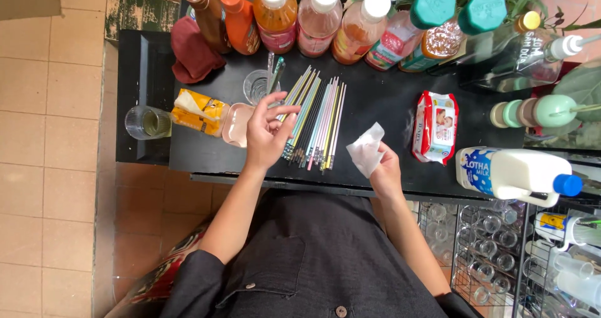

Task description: Wiping individual reusable straws with a cleaning wipe and organizing them on a counter.

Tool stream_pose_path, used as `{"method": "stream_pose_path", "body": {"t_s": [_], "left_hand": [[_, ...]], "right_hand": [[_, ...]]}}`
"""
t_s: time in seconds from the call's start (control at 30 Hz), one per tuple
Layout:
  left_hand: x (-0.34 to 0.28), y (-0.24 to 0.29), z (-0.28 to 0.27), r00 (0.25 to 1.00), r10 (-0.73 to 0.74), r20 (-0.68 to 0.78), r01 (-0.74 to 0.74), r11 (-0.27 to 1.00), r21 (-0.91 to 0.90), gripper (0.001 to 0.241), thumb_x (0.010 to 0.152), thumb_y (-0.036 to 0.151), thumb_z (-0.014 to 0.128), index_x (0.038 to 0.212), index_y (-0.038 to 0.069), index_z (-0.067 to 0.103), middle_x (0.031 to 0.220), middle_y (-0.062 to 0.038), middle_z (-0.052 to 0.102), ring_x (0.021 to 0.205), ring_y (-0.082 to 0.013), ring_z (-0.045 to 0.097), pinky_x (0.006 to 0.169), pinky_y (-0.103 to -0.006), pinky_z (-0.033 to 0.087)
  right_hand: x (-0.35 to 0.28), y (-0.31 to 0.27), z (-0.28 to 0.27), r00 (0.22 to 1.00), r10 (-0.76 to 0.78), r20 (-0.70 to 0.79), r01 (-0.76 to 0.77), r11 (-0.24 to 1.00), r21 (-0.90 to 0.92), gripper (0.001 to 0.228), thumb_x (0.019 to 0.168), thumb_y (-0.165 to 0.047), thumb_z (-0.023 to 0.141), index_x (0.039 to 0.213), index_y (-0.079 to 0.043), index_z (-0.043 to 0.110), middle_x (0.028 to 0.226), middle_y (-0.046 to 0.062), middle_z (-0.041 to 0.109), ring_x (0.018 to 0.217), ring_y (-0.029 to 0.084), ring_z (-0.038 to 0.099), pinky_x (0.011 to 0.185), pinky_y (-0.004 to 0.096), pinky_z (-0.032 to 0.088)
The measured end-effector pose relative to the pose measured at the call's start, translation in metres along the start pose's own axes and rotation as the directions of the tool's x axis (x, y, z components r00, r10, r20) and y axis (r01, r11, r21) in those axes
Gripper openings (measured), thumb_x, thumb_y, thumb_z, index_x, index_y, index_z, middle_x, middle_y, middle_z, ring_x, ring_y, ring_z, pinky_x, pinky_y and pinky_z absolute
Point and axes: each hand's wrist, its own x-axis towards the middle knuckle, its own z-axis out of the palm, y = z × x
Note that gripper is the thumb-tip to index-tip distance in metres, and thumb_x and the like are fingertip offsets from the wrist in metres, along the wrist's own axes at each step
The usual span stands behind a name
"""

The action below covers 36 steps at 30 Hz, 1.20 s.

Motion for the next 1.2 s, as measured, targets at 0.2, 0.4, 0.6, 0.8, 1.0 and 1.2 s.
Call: {"method": "stream_pose_path", "body": {"t_s": [0.2, 0.4, 0.6, 0.8, 1.0, 1.2], "left_hand": [[-0.059, 0.063, -0.001, 0.953, 0.27, 0.135, -0.288, 0.948, 0.135, 0.024, 0.105, 0.025, 0.062, 0.113, 0.004, 0.07, 0.102, -0.007, 0.079, 0.071, -0.0075, 0.066, 0.066, -0.0231, 0.054], [-0.072, 0.06, 0.029, 0.791, 0.487, 0.371, -0.554, 0.827, 0.097, 0.015, 0.096, 0.017, 0.07, 0.089, 0.007, 0.079, 0.081, -0.002, 0.076, 0.067, -0.0151, 0.07, 0.068, -0.0274, 0.056], [-0.062, -0.004, 0.057, 0.839, 0.226, 0.494, -0.382, 0.892, 0.242, 0.01, 0.094, 0.012, 0.073, 0.101, 0.009, 0.078, 0.093, -0.007, 0.077, 0.081, -0.0211, 0.077, 0.074, -0.0309, 0.06], [-0.056, -0.039, 0.063, 0.855, -0.094, 0.51, -0.158, 0.89, 0.428, 0.014, 0.095, 0.008, 0.065, 0.102, 0.008, 0.077, 0.094, -0.007, 0.079, 0.068, -0.0218, 0.074, 0.067, -0.0316, 0.059], [-0.06, -0.101, 0.061, 0.85, 0.137, 0.508, -0.326, 0.895, 0.305, 0.006, 0.105, 0.008, 0.06, 0.105, 0.002, 0.06, 0.101, -0.006, 0.078, 0.09, -0.0184, 0.076, 0.077, -0.0291, 0.06], [-0.051, -0.06, 0.086, 0.897, -0.191, 0.399, 0.062, 0.947, 0.314, 0.016, 0.096, 0.012, 0.066, 0.109, 0.003, 0.064, 0.097, -0.005, 0.08, 0.062, -0.0083, 0.067, 0.058, -0.0231, 0.054]], "right_hand": [[-0.001, 0.001, 0.01, 0.991, 0.103, 0.086, -0.121, 0.964, 0.238, 0.025, 0.107, -0.02, 0.061, 0.122, 0.0, 0.065, 0.112, 0.009, 0.07, 0.097, 0.016, 0.068, 0.084, 0.031, 0.056], [-0.009, -0.016, 0.037, 0.948, 0.259, 0.183, -0.312, 0.867, 0.388, 0.044, 0.099, -0.024, 0.057, 0.135, 0.001, 0.057, 0.132, 0.013, 0.066, 0.117, 0.024, 0.067, 0.1, 0.04, 0.055], [-0.01, -0.03, 0.038, 0.971, 0.015, 0.24, -0.049, 0.989, 0.137, 0.039, 0.105, -0.012, 0.059, 0.14, 0.007, 0.059, 0.124, 0.015, 0.069, 0.111, 0.022, 0.068, 0.098, 0.037, 0.054], [-0.008, -0.052, 0.018, 0.988, -0.094, 0.12, 0.1, 0.994, -0.047, 0.035, 0.106, -0.018, 0.054, 0.133, 0.003, 0.061, 0.118, 0.011, 0.073, 0.109, 0.019, 0.07, 0.098, 0.033, 0.054], [-0.006, -0.08, -0.025, 0.903, -0.406, -0.139, 0.423, 0.896, 0.132, 0.023, 0.106, -0.014, 0.063, 0.122, 0.003, 0.064, 0.121, 0.012, 0.069, 0.113, 0.025, 0.07, 0.105, 0.042, 0.056], [-0.012, -0.064, -0.047, 0.833, -0.45, -0.322, 0.531, 0.815, 0.232, 0.015, 0.102, -0.006, 0.067, 0.115, 0.002, 0.069, 0.114, 0.012, 0.072, 0.105, 0.024, 0.072, 0.1, 0.041, 0.058]]}}
